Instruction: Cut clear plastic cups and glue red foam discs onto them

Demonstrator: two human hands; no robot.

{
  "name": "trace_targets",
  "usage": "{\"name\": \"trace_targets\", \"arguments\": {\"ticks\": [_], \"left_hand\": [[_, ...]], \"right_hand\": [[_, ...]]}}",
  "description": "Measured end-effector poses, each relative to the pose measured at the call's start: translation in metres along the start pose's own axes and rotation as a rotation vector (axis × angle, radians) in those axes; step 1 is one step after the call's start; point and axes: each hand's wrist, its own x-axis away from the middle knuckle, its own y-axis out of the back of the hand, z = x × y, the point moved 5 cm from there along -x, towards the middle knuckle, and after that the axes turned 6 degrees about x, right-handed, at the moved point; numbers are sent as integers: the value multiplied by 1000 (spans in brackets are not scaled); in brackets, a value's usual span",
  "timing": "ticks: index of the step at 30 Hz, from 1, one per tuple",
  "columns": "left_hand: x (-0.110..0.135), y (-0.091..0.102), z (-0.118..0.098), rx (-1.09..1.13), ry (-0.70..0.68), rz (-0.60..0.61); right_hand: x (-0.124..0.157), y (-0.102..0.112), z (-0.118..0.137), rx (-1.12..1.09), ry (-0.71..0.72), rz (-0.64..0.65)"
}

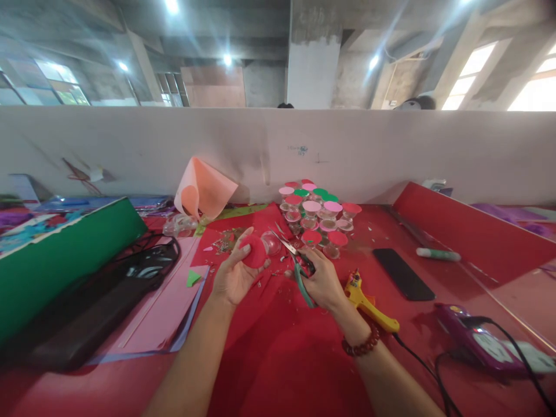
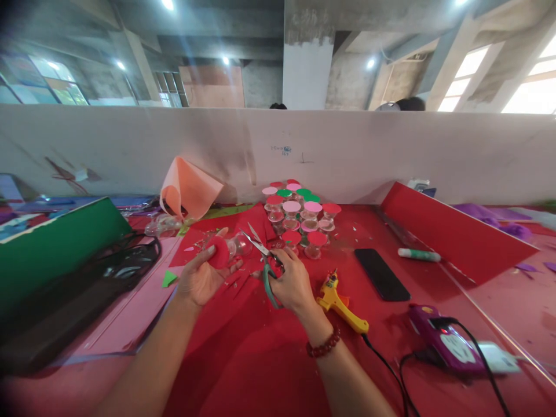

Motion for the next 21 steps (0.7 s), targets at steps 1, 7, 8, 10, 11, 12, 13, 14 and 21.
{"name": "trace_targets", "arguments": {"ticks": [1, 7, 8, 10, 11, 12, 13, 14, 21], "left_hand": [[0, 0, 0, -5, -1, 7], [0, 0, 1, -22, 10, 12], [0, 0, 1, -21, 10, 11], [0, 0, 0, -12, 8, 5], [0, -1, 0, -8, 5, 1], [0, -1, 0, -6, 0, -3], [0, -1, -1, -6, -5, -8], [0, -1, -1, -7, -12, -13], [-2, 4, -6, -5, -81, -60]], "right_hand": [[0, 0, 0, -2, 2, -5], [1, 0, -2, -30, 11, -38], [1, 0, -2, -35, 13, -44], [1, 0, -2, -36, 15, -51], [1, 0, -2, -33, 15, -54], [1, 0, -2, -30, 16, -56], [1, 0, -2, -27, 18, -57], [1, 0, -1, -26, 21, -54], [0, -1, -2, -56, 39, 6]]}}
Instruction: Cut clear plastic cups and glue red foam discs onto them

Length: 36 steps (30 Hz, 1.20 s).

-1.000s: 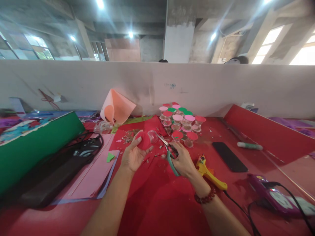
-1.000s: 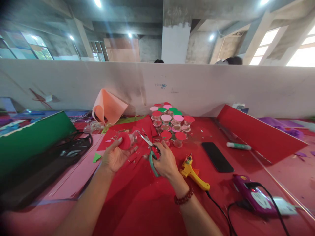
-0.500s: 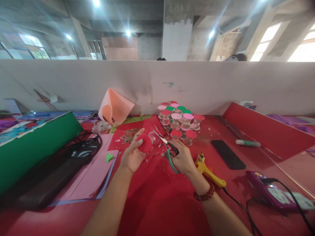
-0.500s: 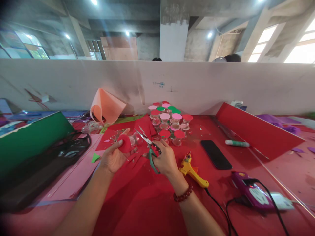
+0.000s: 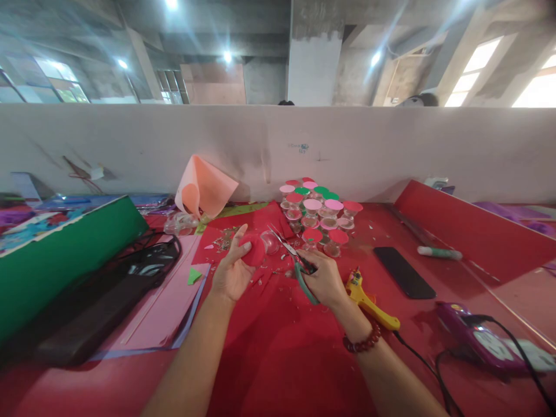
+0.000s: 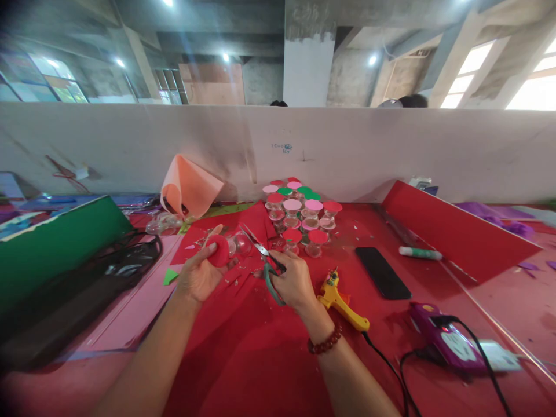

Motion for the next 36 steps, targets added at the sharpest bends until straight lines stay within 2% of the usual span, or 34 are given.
{"name": "trace_targets", "arguments": {"ticks": [8, 16, 23, 26, 30, 36], "left_hand": [[0, 0, -5, -16, -34, -38], [1, -5, -13, -60, -130, -83], [0, -1, -9, -27, -102, -96], [-1, 1, -7, -34, -67, -67], [-1, 4, -5, -19, -29, -60], [-1, 4, -5, 5, 1, -59]], "right_hand": [[0, -2, -2, -19, -16, 51], [0, -2, 3, -13, -26, 101], [1, -5, 1, -40, -37, 136], [1, -5, 2, -33, -29, 108], [1, -3, 5, 46, -37, 66], [3, -1, 4, 147, -60, 95]]}}
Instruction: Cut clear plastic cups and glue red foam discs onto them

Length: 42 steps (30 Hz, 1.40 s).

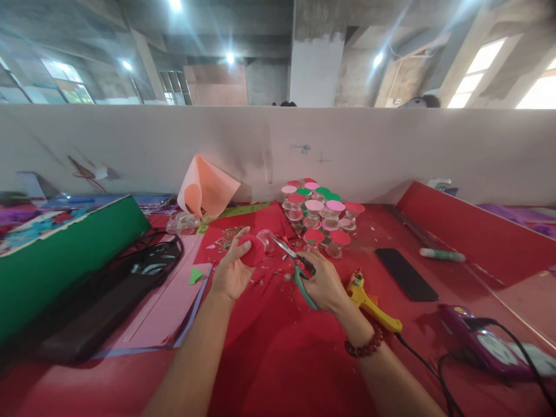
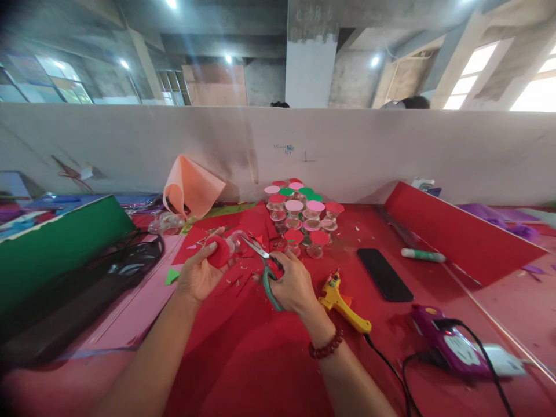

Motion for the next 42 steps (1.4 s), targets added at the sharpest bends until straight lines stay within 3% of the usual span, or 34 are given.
{"name": "trace_targets", "arguments": {"ticks": [17, 36, 42], "left_hand": [[5, -11, 9, -57, 108, 156], [0, -6, 3, -4, 32, 73], [2, -7, 4, -68, 45, 141]], "right_hand": [[-4, 5, -6, -114, 24, -81], [-5, 3, -6, -133, 28, -27], [-5, 3, -5, -126, 56, -17]]}}
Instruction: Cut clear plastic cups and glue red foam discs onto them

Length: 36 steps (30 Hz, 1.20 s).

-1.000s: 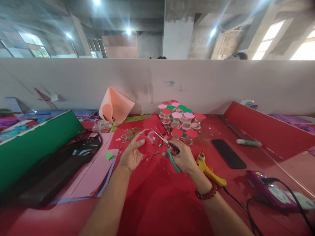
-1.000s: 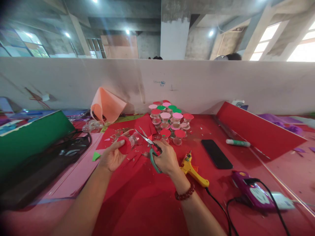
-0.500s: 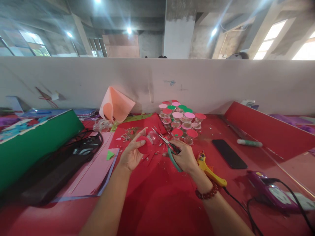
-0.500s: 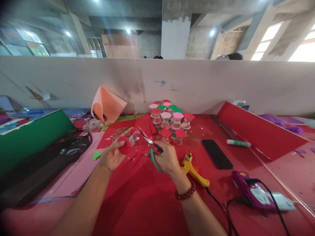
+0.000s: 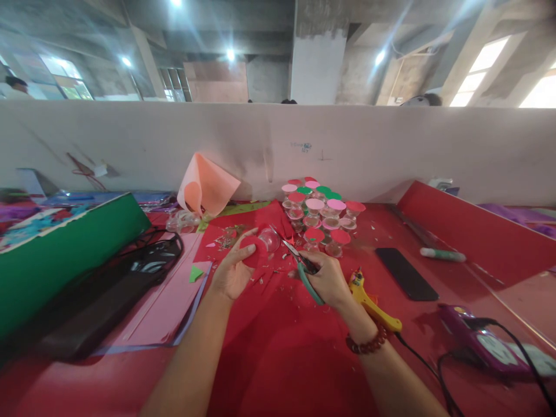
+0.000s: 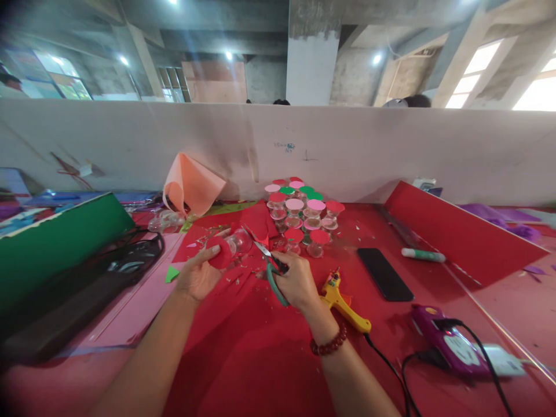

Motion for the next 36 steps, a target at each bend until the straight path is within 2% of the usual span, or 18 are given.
{"name": "trace_targets", "arguments": {"ticks": [5, 20, 24, 28, 31, 36], "left_hand": [[2, -1, -1, 23, 10, -18], [-6, 11, 2, 119, -39, -317], [-5, 10, 1, 131, -50, -326], [-3, 7, 3, 146, 34, -316], [-2, 5, 3, 177, 47, -307], [-2, 6, 3, 193, 32, -318]], "right_hand": [[1, -1, 0, -37, -7, 5], [2, -11, -8, -170, -101, 87], [2, -10, -3, -146, -97, 93], [2, -4, 0, -26, -91, 39], [2, -1, 1, 70, -76, 9], [3, -4, 3, 56, -72, 48]]}}
